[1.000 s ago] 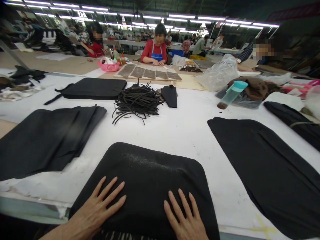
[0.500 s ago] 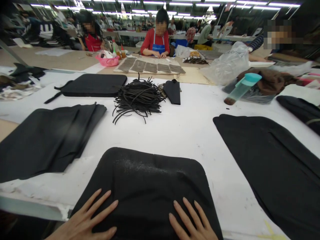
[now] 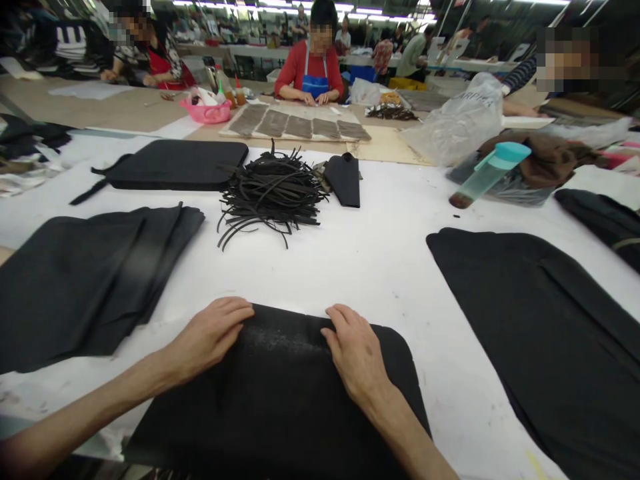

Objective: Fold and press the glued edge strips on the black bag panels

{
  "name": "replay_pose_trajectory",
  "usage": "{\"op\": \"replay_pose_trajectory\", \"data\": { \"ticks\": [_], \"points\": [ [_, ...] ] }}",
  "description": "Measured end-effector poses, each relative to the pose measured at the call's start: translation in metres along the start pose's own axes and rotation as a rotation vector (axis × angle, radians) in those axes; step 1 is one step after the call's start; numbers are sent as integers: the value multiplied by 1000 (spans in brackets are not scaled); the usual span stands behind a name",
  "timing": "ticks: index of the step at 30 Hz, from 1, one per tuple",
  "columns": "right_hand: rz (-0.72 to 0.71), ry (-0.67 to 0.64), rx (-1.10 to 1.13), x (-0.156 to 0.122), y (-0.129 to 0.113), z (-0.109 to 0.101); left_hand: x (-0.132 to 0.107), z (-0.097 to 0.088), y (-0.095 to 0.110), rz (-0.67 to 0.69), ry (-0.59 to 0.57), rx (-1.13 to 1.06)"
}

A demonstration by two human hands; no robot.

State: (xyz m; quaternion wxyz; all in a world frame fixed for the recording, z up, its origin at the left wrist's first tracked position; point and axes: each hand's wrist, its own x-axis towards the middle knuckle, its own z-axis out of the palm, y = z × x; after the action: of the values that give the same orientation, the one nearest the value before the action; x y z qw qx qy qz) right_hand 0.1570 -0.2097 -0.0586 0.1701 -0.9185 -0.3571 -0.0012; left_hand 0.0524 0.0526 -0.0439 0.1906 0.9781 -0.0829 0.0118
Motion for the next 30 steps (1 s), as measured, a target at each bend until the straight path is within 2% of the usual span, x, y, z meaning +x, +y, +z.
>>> {"op": "replay_pose_trajectory", "data": {
  "ticks": [4,7,10,12,14,17,20,25,30],
  "points": [
    [-14,-164,-18,25,-5,7,38,11,0,-14,-133,33],
    [38,-231,9,28,-4,5,46,12,-1,-33,-173,16],
    [42,-304,138,31,0,-2,47,8,-6,-56,-162,-79],
    [32,-288,257,35,2,-6,46,5,-11,-41,-163,-156],
    [57,-191,328,40,3,-6,47,5,-16,-35,-154,-216],
    [98,-81,268,47,2,-1,49,8,-20,-97,-115,-237],
    [79,-120,147,49,6,3,51,10,-23,-160,-77,-219],
    [139,-232,144,31,38,-14,46,-3,-25,-285,-114,-290],
    [256,-242,126,-13,83,-36,29,-18,-44,-422,-193,-401]
  ]
}}
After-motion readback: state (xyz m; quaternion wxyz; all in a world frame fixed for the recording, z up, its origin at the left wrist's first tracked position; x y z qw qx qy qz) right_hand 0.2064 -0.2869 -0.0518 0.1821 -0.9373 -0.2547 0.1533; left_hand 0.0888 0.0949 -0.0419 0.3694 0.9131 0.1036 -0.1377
